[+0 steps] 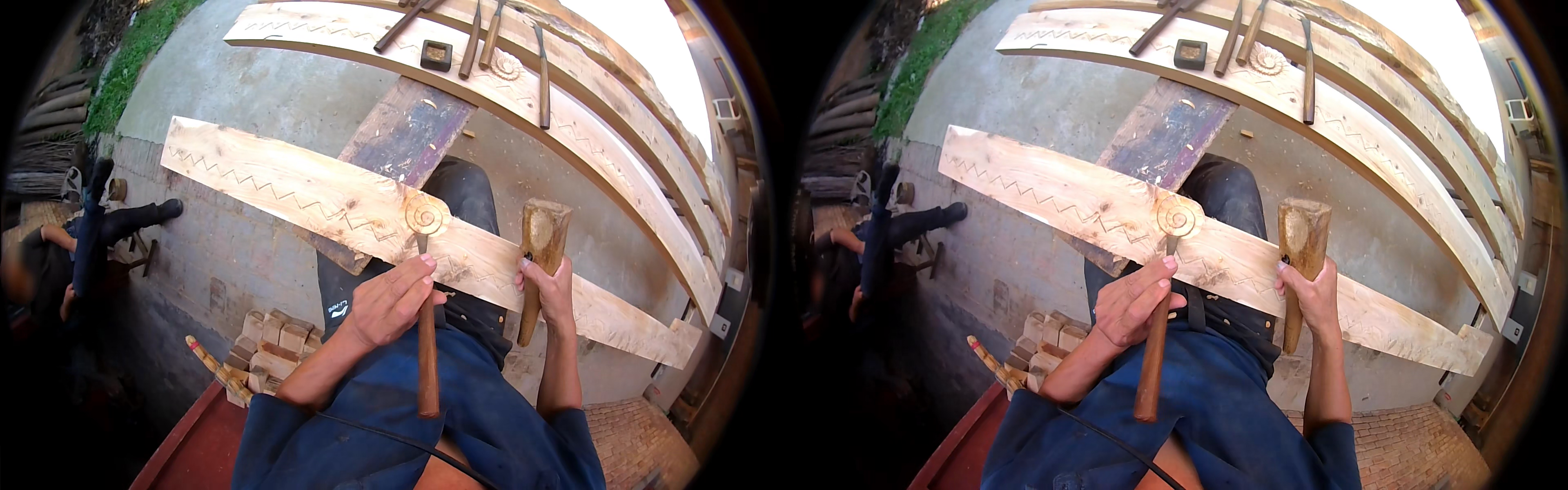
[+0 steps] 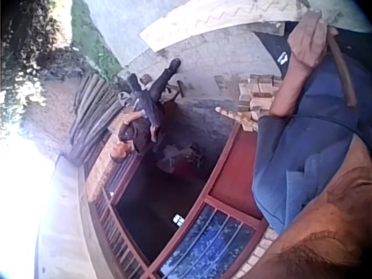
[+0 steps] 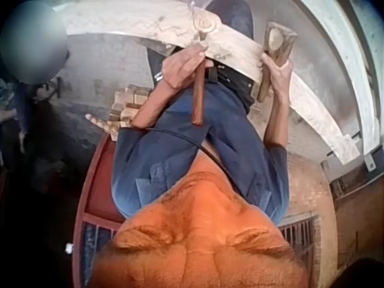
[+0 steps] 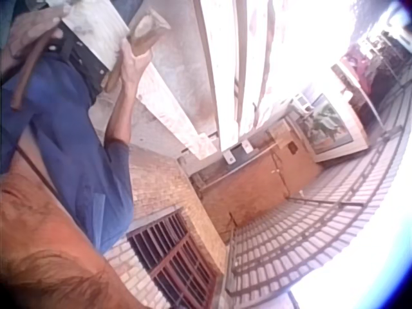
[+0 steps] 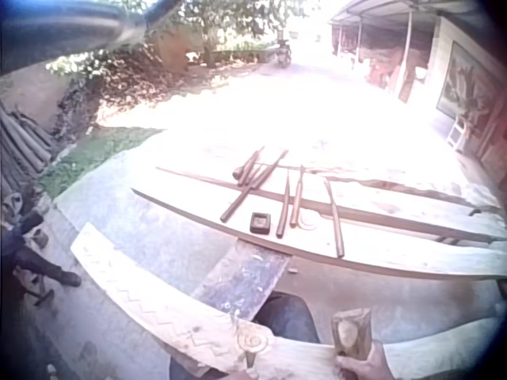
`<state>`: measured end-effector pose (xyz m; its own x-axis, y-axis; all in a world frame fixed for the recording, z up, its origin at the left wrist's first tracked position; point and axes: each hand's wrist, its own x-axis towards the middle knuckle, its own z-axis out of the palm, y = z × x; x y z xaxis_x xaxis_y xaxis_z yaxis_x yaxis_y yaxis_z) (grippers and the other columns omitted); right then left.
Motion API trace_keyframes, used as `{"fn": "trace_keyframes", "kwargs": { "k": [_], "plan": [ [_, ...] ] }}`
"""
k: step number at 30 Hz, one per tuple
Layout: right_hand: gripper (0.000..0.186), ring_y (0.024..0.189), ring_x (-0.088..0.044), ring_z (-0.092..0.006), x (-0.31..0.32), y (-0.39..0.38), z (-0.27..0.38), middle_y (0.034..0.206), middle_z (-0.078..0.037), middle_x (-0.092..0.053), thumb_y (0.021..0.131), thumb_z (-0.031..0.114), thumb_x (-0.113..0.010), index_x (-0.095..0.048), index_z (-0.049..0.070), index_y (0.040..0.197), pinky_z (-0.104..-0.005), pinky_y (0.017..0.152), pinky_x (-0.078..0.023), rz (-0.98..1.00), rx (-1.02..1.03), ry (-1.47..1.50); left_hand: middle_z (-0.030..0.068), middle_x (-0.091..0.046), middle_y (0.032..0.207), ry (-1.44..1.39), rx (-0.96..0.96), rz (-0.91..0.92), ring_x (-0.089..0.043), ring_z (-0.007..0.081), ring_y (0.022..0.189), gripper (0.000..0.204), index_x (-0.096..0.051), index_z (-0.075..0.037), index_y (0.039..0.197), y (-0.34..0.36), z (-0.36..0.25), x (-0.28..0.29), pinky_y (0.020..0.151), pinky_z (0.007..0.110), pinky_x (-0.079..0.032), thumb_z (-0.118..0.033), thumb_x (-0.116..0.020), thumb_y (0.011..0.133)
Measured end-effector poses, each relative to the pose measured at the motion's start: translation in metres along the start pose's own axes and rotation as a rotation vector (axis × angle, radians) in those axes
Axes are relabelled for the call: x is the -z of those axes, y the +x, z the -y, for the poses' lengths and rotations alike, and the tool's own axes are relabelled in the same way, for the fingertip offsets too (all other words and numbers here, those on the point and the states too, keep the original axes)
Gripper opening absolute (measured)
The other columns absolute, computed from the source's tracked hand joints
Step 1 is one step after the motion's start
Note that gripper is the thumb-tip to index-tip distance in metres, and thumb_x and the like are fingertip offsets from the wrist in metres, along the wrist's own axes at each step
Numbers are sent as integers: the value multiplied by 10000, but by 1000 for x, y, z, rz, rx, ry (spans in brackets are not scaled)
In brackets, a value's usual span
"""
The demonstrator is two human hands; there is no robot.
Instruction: The person carves a decorative spiral pattern into a long, curved wooden plank using a chisel and a wooden mallet. They repeatedly strike the chisel to remove wood shavings and refine the design on the plank's surface.
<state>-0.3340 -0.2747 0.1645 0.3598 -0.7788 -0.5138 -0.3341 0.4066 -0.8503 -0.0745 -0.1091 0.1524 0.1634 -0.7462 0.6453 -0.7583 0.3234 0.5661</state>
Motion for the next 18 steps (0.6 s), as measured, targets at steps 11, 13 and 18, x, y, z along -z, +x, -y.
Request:
{"fn": "trace_keyframes", "kwargs": {
  "k": [11, 13, 18],
  "plan": [
    [163, 642, -666, -131, -1, -2, 0, 745, -63, -703, 944, 108, -785, -686, -16, 981, -307, 621, -549, -10, 34, -91, 202, -803, 1192, -8, 35, -43, -822, 330, 1042, 422, -616, -27, 1256, -11, 5, 1, 808, 372, -681, -163, -878, 954],
    [166, 644, -668, -130, -2, -2, 1, 745, -62, -703, 941, 108, -788, -687, -18, 979, -307, 623, -552, -14, 38, -94, 198, -803, 1195, -3, 21, -42, -822, 328, 1040, 420, -615, -27, 1256, -13, 6, 0, 811, 371, -682, -167, -875, 958],
    [173, 643, -669, -130, -3, -4, 1, 743, -62, -703, 939, 111, -791, -686, -21, 977, -307, 625, -553, -28, 32, -95, 202, -797, 1185, -9, -11, -17, -821, 336, 1038, 411, -626, -24, 1240, -14, 4, 2, 837, 370, -685, -149, -884, 947]
  ]
}}
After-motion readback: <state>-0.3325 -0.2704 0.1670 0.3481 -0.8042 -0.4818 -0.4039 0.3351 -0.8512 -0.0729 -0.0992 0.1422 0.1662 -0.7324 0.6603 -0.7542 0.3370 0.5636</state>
